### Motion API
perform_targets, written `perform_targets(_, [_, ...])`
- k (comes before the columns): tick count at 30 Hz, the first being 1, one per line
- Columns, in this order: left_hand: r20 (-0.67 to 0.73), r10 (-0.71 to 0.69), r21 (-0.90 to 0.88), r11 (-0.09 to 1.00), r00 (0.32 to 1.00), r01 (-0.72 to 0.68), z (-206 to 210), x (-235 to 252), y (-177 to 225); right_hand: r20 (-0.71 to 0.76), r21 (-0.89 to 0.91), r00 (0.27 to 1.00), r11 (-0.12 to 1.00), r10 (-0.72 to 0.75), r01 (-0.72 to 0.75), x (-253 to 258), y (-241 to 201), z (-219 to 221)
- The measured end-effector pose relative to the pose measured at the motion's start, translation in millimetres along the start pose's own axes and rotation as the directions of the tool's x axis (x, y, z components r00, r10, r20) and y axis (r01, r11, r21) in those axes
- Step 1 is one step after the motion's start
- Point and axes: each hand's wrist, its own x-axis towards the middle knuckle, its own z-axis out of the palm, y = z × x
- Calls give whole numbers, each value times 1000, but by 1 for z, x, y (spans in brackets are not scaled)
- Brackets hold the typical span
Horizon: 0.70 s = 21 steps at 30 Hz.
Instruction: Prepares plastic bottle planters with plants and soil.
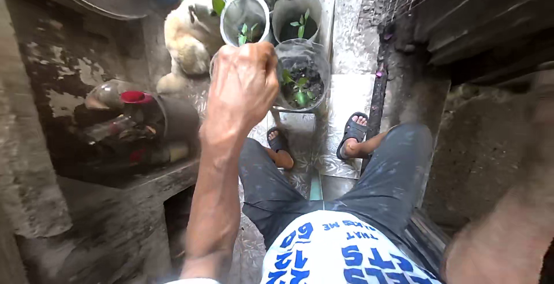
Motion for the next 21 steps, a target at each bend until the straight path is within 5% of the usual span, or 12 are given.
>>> perform_targets(6, [-356, 155, -136, 967, 921, -216, 38, 4, -1, 244, -15, 966, 996, -83, 89, -43, -42, 25])
perform_targets(11, [-384, 362, -132, 889, 850, -438, 34, 3, -2, 339, 56, 941, 998, -12, -8, -78, -43, 47])
perform_targets(17, [-170, 250, -204, 938, 953, -282, 20, -17, 17, 402, 100, 913, 987, 72, -122, -92, -35, 74])
perform_targets(21, [-467, 157, -348, 872, 870, -344, 64, -27, 14, 396, 153, 916, 979, 63, -134, -96, -23, 73])
